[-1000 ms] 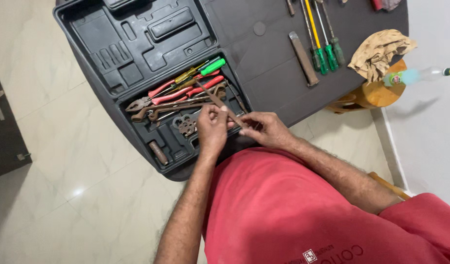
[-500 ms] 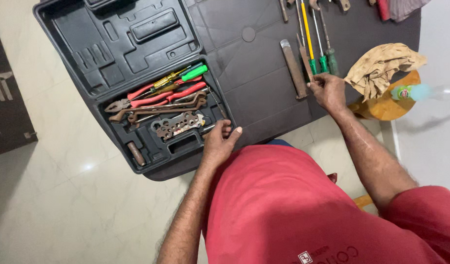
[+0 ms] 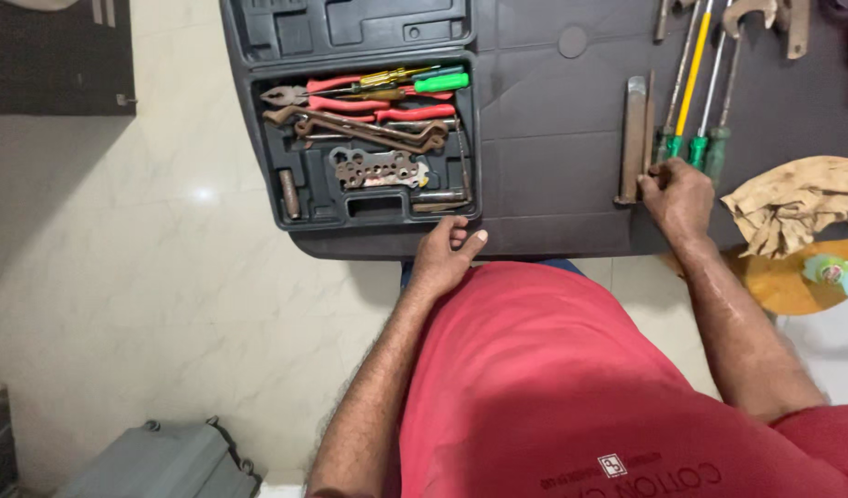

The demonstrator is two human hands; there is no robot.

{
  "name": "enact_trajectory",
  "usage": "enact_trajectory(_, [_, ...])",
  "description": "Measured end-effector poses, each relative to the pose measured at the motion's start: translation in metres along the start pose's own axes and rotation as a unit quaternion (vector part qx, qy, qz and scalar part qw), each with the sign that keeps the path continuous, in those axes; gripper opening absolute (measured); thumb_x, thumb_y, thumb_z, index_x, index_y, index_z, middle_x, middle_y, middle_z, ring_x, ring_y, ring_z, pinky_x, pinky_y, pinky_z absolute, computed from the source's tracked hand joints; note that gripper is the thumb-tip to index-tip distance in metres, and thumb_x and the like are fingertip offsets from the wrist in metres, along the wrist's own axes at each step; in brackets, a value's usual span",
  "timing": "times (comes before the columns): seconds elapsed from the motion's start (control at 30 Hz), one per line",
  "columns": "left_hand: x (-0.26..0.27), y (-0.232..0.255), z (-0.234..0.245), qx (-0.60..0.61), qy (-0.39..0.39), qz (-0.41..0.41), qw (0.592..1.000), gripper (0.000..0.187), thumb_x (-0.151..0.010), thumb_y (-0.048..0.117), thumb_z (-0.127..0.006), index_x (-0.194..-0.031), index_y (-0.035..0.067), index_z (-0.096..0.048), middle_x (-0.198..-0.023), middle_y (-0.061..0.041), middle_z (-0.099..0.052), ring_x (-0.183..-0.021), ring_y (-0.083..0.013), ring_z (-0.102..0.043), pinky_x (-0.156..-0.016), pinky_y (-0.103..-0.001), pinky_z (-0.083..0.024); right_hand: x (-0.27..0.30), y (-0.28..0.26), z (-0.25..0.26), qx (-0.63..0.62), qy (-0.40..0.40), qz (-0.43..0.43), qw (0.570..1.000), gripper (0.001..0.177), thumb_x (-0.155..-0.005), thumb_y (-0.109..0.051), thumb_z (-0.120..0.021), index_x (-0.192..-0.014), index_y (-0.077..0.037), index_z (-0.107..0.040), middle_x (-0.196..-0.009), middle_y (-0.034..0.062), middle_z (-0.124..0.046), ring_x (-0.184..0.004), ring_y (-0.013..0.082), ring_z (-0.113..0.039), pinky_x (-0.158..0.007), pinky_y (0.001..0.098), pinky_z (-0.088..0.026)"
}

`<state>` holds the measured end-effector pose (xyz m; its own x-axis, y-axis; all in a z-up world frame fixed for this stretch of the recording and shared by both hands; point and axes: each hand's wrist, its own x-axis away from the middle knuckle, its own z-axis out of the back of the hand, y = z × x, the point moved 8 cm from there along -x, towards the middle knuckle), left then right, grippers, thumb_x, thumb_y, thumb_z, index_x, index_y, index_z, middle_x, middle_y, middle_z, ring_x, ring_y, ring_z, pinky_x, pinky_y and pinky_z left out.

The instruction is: The person removes various tools from a black toolbox, including screwdrivers, wrenches, pliers, and chisels, placing them on the table. After emptying the toolbox, the person wipes the interior with a cloth.

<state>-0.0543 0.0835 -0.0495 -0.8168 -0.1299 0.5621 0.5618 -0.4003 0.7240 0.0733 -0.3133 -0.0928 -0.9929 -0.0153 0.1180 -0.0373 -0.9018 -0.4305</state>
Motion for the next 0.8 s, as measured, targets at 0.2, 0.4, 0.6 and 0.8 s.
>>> enact_trajectory(0.2, [0.000, -0.020, 0.022, 0.016, 0.003, 0.000, 1.000, 0.055, -0.088, 0.041, -0.076, -0.126, 0.003, -0.065, -0.106, -0.013, -0.074, -0.097, -0.0224, -0.072, -0.085, -0.037, -0.059, 0.007, -0.016, 0.018, 0.035, 0.008, 0.011, 0.999, 0.021, -0.095, -0.021, -0.084, -0.102, -0.002, -0.077, -0.099, 0.0152, -0.077, -0.088, 0.0312, -0.074, -0.081, 0.0422, -0.058])
enact_trajectory(0.4, [-0.011, -0.052, 0.108, -0.060, 0.040, 0.009, 0.997, 0.042, -0.087, 0.035, -0.077, -0.114, 0.004, -0.073, -0.100, -0.013, -0.077, -0.091, -0.0249, -0.074, -0.083, -0.038, -0.060, 0.016, -0.106, 0.022, -0.052, 0.013, 0.031, 0.998, 0.021, -0.099, -0.015, -0.082, -0.112, 0.000, -0.075, -0.102, 0.0157, -0.075, -0.089, 0.0250, -0.075, -0.081, 0.0368, -0.059])
enact_trajectory(0.6, [-0.035, -0.050, 0.245, -0.330, 0.208, -0.157, 0.907, 0.035, -0.076, 0.018, -0.083, -0.105, 0.000, -0.074, -0.117, -0.023, -0.068, -0.098, -0.0378, -0.068, -0.083, -0.046, -0.055, 0.035, -0.269, -0.037, -0.115, -0.075, 0.129, 0.982, 0.027, -0.093, -0.018, -0.081, -0.112, 0.000, -0.073, -0.102, 0.0152, -0.073, -0.087, 0.0250, -0.074, -0.076, 0.0355, -0.061])
enact_trajectory(0.8, [-0.076, -0.052, 0.281, -0.292, 0.132, -0.174, 0.931, 0.031, -0.084, 0.017, -0.082, -0.110, 0.002, -0.075, -0.102, -0.017, -0.069, -0.099, -0.0360, -0.068, -0.085, -0.047, -0.055, 0.037, -0.388, -0.084, -0.043, -0.070, 0.222, 0.972, 0.020, -0.093, -0.017, -0.077, -0.108, -0.004, -0.074, -0.099, 0.0136, -0.070, -0.091, 0.0342, -0.070, -0.078, 0.0445, -0.057])
